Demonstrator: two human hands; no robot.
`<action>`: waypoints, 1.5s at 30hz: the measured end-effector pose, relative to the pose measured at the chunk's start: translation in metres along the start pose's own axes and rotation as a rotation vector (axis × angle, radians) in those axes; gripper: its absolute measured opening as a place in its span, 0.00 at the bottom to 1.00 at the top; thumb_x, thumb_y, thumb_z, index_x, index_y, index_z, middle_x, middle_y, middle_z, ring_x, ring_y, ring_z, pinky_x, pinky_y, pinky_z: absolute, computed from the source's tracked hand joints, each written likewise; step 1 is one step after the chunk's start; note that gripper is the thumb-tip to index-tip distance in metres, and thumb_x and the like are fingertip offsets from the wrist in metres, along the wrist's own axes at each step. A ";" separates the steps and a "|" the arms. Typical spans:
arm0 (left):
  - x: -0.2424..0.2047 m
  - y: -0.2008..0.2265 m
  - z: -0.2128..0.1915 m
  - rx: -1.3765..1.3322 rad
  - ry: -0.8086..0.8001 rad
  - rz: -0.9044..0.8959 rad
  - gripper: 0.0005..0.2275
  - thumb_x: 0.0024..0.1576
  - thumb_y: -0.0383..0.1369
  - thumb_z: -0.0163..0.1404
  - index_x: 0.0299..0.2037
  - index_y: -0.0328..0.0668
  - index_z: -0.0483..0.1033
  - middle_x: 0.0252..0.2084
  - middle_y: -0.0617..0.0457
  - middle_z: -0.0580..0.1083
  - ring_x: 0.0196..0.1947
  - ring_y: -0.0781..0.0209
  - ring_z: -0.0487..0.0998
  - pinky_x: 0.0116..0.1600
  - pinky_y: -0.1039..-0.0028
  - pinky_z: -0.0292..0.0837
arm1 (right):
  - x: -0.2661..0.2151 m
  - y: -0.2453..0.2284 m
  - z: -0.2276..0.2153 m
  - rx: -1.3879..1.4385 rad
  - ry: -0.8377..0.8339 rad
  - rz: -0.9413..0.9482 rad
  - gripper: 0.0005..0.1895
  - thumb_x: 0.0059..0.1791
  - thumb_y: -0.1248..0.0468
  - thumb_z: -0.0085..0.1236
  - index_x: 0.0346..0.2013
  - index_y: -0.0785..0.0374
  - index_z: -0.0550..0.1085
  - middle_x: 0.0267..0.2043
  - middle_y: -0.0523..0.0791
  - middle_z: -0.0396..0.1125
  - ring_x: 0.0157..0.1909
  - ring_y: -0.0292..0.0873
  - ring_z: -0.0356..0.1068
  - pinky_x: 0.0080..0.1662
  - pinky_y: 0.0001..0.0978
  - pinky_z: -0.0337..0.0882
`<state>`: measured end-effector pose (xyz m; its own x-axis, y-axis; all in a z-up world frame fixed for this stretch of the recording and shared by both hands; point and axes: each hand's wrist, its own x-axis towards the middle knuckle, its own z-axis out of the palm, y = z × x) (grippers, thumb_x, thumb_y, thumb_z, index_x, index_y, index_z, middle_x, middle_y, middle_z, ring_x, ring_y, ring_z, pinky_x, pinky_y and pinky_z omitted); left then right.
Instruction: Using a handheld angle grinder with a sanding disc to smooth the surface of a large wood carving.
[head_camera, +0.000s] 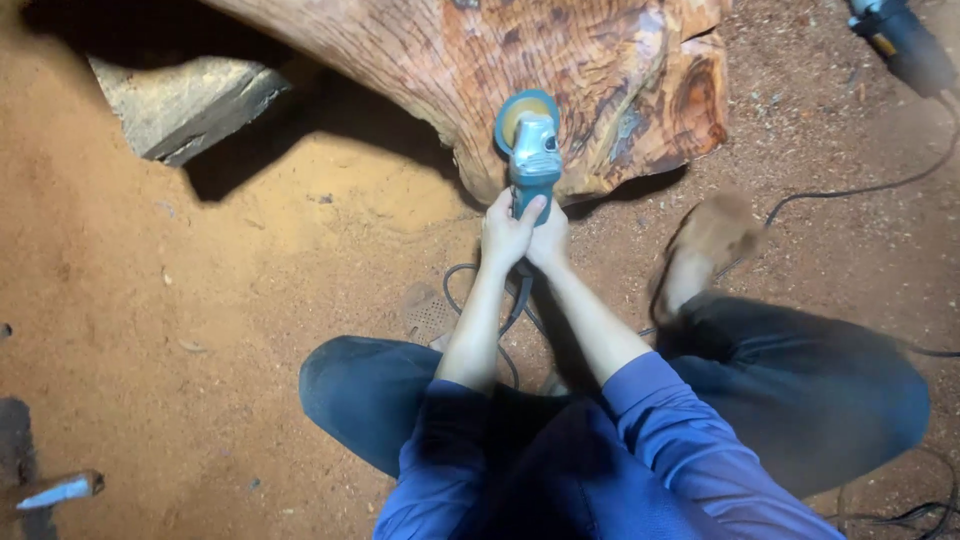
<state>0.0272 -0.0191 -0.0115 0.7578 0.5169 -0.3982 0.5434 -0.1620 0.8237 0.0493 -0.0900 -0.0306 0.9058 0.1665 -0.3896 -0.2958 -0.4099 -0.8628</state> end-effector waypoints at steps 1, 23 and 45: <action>0.001 -0.002 -0.006 0.008 0.002 -0.005 0.17 0.54 0.49 0.61 0.50 0.54 0.80 0.44 0.44 0.81 0.50 0.44 0.81 0.56 0.54 0.75 | 0.001 0.001 0.003 0.006 -0.006 0.005 0.13 0.49 0.51 0.57 0.40 0.54 0.74 0.38 0.48 0.75 0.51 0.53 0.74 0.53 0.50 0.72; 0.025 -0.007 -0.014 -0.046 0.046 0.050 0.14 0.57 0.45 0.59 0.49 0.54 0.76 0.39 0.45 0.81 0.39 0.55 0.84 0.47 0.61 0.82 | 0.001 -0.026 -0.014 0.140 -0.049 0.041 0.13 0.52 0.49 0.51 0.36 0.54 0.74 0.32 0.48 0.74 0.45 0.54 0.76 0.46 0.47 0.73; 0.000 0.000 -0.032 0.236 0.295 0.026 0.22 0.50 0.53 0.62 0.46 0.50 0.76 0.37 0.47 0.79 0.45 0.45 0.83 0.51 0.56 0.79 | -0.017 -0.043 0.038 0.350 0.121 -0.165 0.16 0.53 0.57 0.57 0.32 0.70 0.77 0.25 0.50 0.72 0.35 0.42 0.77 0.46 0.25 0.74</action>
<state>0.0158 0.0079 0.0012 0.6547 0.7243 -0.2164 0.6192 -0.3497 0.7030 0.0350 -0.0412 0.0011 0.9727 0.0896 -0.2142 -0.2101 -0.0532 -0.9762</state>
